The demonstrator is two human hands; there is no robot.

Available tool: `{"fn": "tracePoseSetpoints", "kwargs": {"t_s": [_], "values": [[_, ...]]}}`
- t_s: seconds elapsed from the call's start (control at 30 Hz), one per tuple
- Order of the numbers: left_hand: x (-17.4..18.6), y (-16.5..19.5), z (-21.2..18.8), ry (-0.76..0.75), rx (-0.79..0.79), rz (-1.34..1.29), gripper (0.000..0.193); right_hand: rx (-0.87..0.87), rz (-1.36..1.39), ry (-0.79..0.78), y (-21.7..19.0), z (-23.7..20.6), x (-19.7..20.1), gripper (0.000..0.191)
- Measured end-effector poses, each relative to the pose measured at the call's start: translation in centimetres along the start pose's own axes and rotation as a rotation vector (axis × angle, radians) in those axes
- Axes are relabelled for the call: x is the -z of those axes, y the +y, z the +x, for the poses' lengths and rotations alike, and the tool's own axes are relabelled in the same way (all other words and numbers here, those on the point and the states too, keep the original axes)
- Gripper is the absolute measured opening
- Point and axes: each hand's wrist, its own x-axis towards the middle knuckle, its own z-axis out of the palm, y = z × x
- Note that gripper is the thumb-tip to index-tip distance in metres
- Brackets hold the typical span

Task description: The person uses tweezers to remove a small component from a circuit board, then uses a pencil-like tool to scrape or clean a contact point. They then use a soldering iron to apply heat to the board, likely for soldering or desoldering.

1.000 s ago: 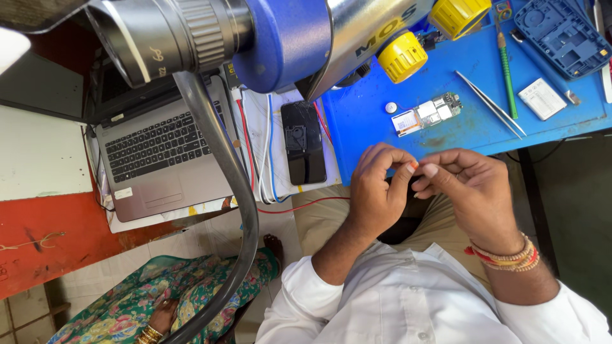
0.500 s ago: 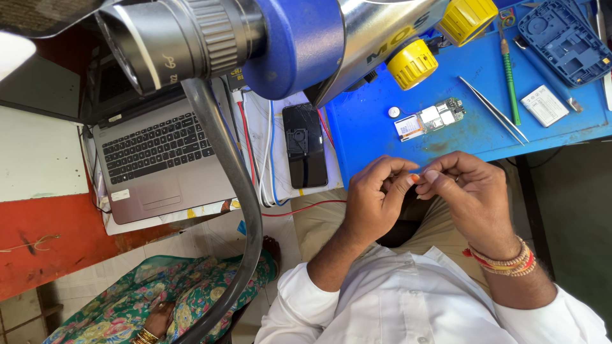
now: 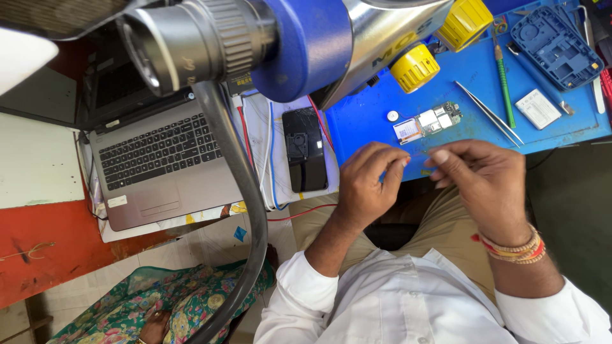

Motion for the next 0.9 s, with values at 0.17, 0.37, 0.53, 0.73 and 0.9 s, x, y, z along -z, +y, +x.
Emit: {"fn": "tracePoseSetpoints", "kwargs": {"t_s": [0.17,0.37,0.53,0.73,0.9], "values": [[0.7,-1.4,1.3,0.011,-0.028,0.113,0.006,0.701,-0.832,0.064,-1.8,2.2,0.6,0.011],[0.6,-2.2,2.2,-0.038,-0.059,0.198,0.008,0.834,-1.099,-0.106,-2.7,4.8,1.0,0.047],[0.1,-2.4,2.6,-0.017,-0.086,0.244,0.012,0.823,-1.082,-0.191,-2.9,5.9,1.5,0.047],[-0.6,-2.7,1.8,0.021,-0.059,0.282,0.010,0.872,-1.049,-0.247,-3.2,6.3,2.2,0.053],[-1.5,-2.8,2.1,0.037,-0.097,0.284,0.013,0.932,-0.834,0.232,-3.7,5.6,5.2,0.027]]}}
